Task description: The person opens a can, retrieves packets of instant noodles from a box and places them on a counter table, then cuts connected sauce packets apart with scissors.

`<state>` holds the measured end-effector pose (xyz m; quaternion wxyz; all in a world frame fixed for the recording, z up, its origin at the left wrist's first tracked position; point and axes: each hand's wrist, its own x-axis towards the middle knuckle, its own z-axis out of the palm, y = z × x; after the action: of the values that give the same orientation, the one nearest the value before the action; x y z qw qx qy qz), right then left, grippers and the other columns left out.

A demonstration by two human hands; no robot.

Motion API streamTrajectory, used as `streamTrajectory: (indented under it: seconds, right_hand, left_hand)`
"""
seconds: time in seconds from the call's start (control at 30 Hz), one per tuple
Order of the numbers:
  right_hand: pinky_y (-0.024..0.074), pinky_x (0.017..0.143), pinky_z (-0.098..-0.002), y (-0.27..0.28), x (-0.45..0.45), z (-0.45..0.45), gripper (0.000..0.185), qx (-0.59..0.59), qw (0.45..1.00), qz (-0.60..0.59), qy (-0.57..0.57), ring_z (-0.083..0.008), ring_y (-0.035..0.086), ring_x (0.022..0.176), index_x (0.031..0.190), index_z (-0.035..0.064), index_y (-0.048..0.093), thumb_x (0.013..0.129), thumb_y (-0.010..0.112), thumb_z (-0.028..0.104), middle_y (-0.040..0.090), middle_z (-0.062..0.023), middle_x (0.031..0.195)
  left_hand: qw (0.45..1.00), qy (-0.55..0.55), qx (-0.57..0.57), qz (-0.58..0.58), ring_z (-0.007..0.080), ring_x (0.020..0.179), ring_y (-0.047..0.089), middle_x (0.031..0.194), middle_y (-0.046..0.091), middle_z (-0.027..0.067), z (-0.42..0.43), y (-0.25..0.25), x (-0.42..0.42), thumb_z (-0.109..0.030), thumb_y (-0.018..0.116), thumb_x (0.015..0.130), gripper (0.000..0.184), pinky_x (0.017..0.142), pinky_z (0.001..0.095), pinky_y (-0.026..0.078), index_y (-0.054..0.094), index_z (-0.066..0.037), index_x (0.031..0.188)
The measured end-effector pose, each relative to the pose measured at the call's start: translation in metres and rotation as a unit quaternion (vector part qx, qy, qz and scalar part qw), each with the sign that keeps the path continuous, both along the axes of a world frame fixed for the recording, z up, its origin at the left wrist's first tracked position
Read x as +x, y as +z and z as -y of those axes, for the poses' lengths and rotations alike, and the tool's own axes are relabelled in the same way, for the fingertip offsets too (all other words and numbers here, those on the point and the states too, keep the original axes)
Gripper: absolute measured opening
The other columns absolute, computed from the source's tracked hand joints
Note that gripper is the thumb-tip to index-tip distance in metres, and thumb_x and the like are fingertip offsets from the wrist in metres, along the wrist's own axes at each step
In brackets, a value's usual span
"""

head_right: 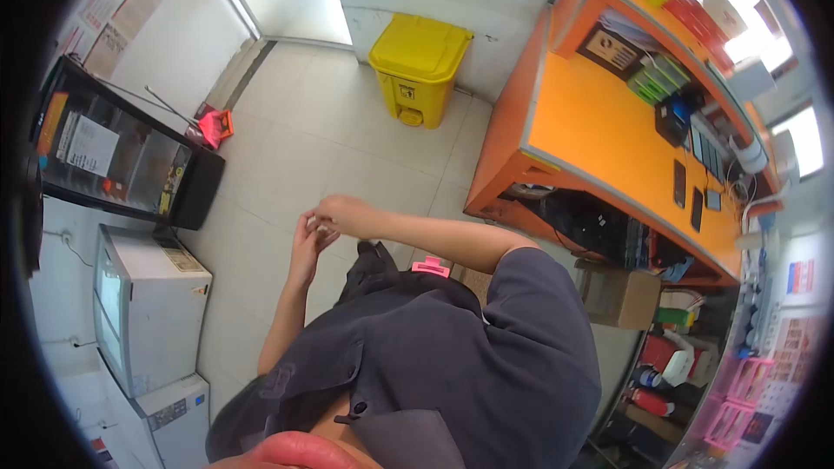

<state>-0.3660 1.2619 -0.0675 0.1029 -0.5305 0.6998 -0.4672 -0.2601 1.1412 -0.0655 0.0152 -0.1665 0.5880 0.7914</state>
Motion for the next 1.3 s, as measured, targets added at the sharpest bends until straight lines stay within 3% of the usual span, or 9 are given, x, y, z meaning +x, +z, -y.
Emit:
streamTrajectory:
  seconds: [0.2,0.3,0.5,0.7,0.8,0.83,1.0,1.3]
  right_hand:
    - [0.0468,0.064,-0.0265,0.012,-0.107,0.036,0.012,-0.057,0.955,0.241,-0.165,-0.0137,0.058,0.072,0.089,0.0012,0.060,0.078,0.061,0.007,0.062,-0.0060,0.081]
    - [0.0472,0.065,-0.0244,0.015,-0.141,0.039,0.016,-0.103,0.853,0.460,-0.223,-0.0113,0.057,0.075,0.092,-0.0001,0.060,0.080,0.062,0.010,0.062,-0.0052,0.085]
    - [0.0474,0.066,-0.0229,-0.006,-0.191,0.032,0.016,-0.207,0.667,0.635,-0.330,-0.0105,0.058,0.075,0.095,0.0023,0.059,0.081,0.061,0.011,0.062,-0.0043,0.084]
    - [0.0465,0.066,-0.0212,-0.021,-0.247,0.010,0.015,-0.269,0.574,0.691,-0.348,-0.0092,0.058,0.076,0.095,0.0044,0.058,0.082,0.061,0.011,0.062,-0.0019,0.085]
    - [0.0455,0.064,-0.0196,-0.069,-0.285,-0.005,0.017,-0.339,0.546,0.740,-0.199,-0.0072,0.057,0.074,0.096,0.0061,0.059,0.081,0.061,0.014,0.062,0.0014,0.083]
    - [0.0445,0.061,-0.0185,-0.058,-0.297,0.000,0.017,-0.305,0.516,0.760,-0.252,-0.0056,0.057,0.071,0.096,0.0078,0.060,0.081,0.061,0.016,0.063,0.0038,0.082]
    - [0.0475,0.073,-0.0241,-0.086,-0.364,-0.014,0.019,-0.329,0.479,0.790,-0.196,-0.0120,0.059,0.084,0.101,0.0054,0.058,0.086,0.054,0.015,0.063,-0.0021,0.093]
    - [0.0456,0.079,-0.0295,-0.089,-0.440,-0.015,0.022,-0.207,0.445,0.820,-0.294,-0.0158,0.057,0.092,0.101,0.0050,0.058,0.085,0.052,0.018,0.062,-0.0058,0.100]
  left_hand:
    - [0.993,-0.003,-0.096,-0.065,0.0158,0.082,0.060,0.094,0.061,0.0084,0.051,0.013,-0.130,-0.012,0.051,0.087,0.024,0.074,0.0273,0.049,0.054,0.001,0.107]
    - [0.978,-0.035,-0.172,-0.111,0.0136,0.078,0.061,0.088,0.063,0.0076,0.064,0.012,-0.185,-0.008,0.057,0.083,0.021,0.069,0.0251,0.049,0.058,0.001,0.102]
    - [0.952,-0.118,-0.200,-0.199,0.0140,0.075,0.062,0.087,0.064,0.0099,0.063,0.013,-0.283,-0.003,0.062,0.077,0.017,0.067,0.0257,0.050,0.063,0.000,0.093]
    - [0.888,-0.219,-0.279,-0.294,0.0193,0.079,0.062,0.087,0.064,0.0095,0.051,-0.006,-0.367,-0.007,0.067,0.072,0.018,0.071,0.0282,0.049,0.064,-0.002,0.090]
    - [0.860,-0.233,-0.316,-0.325,0.0215,0.081,0.062,0.089,0.064,0.0096,0.047,-0.015,-0.411,-0.010,0.068,0.071,0.018,0.072,0.0299,0.048,0.065,-0.003,0.088]
    - [0.852,-0.235,-0.323,-0.338,0.0229,0.081,0.062,0.089,0.064,0.0098,0.044,-0.025,-0.425,-0.011,0.068,0.071,0.017,0.072,0.0304,0.048,0.064,-0.003,0.086]
    - [0.868,-0.218,-0.310,-0.321,0.0209,0.074,0.063,0.082,0.065,0.0097,0.030,-0.015,-0.490,-0.008,0.067,0.072,0.012,0.068,0.0294,0.049,0.066,-0.003,0.082]
    - [0.885,-0.217,-0.325,-0.252,0.0188,0.070,0.062,0.076,0.063,0.0099,0.030,-0.036,-0.563,-0.004,0.064,0.074,0.008,0.065,0.0278,0.049,0.063,0.000,0.081]
